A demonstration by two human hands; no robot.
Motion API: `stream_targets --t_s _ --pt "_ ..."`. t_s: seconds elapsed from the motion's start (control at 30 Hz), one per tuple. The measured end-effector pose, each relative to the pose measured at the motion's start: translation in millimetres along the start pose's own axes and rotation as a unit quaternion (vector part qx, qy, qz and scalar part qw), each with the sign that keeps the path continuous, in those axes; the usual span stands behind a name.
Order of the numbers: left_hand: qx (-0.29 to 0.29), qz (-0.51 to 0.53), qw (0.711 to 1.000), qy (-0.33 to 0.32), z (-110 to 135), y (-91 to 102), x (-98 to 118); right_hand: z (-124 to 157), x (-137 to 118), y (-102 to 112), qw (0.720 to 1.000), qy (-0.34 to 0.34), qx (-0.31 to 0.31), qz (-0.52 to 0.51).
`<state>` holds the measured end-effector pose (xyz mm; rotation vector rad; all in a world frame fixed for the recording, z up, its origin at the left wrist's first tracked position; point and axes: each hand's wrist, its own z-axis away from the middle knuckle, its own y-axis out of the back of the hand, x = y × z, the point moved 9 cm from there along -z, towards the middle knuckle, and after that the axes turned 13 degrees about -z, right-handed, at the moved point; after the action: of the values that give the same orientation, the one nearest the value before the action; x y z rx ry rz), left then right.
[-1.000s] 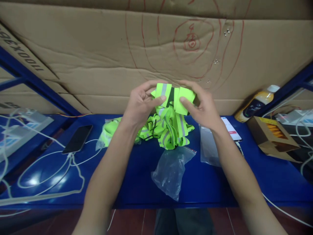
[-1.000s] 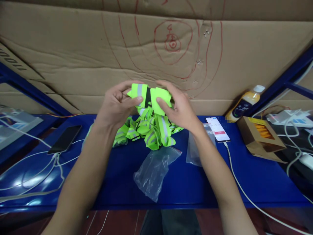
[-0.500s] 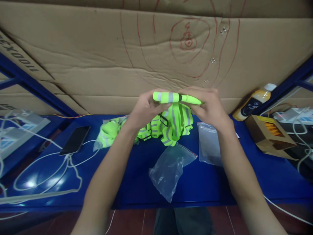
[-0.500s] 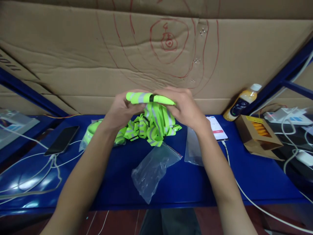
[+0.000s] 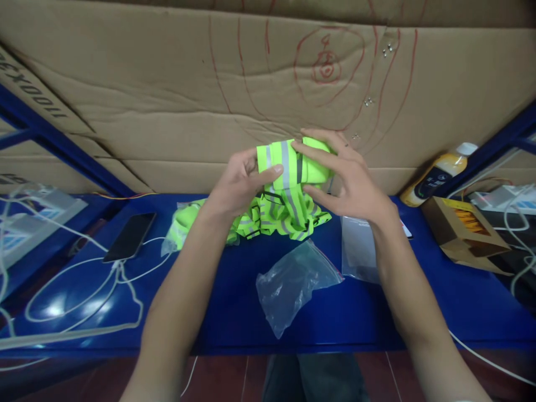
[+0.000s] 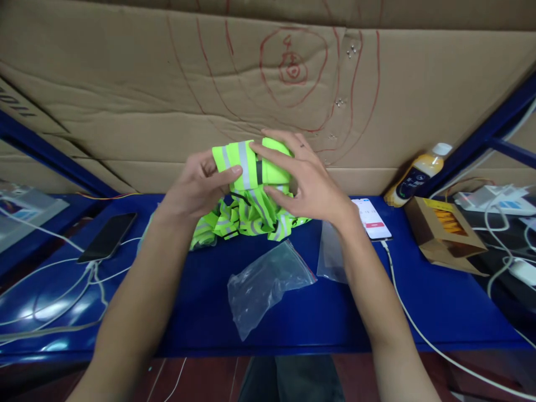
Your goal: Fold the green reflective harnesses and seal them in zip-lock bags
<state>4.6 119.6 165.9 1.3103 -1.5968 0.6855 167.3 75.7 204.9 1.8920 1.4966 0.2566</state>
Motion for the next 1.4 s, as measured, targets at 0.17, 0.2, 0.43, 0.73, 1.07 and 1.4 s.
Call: stream_targets --t_s 0.17,0.2,0.43,0.73,1.07,1.4 --pt "0.003 -0.094 0.995 -0.042 0 10.1 4 1 9 16 0.994 -0.059 0.034 -0.089" --pt "0.0 -0.108 0.993 -0.049 0 9.2 6 3 14 19 0.99 -0.073 0.047 -0.112" --pt "-0.044 -0.109 0.991 -0.067 1 -9.8 9 8 24 11 0.974 -0.13 -0.036 -0.182" --pt "-0.044 -0.17 0.98 -0.09 -2 -12.8 3 9 29 6 0.986 -0.121 -0.057 -0.101" --pt "-0.03 -0.028 0.998 0.044 -6 3.5 -21 6 6 15 0.998 -0.028 0.026 -0.045" --pt "-0.001 0.07 0.995 0.067 -3 -0.8 -15 1 1 -3 0.996 0.045 0.071 0.01"
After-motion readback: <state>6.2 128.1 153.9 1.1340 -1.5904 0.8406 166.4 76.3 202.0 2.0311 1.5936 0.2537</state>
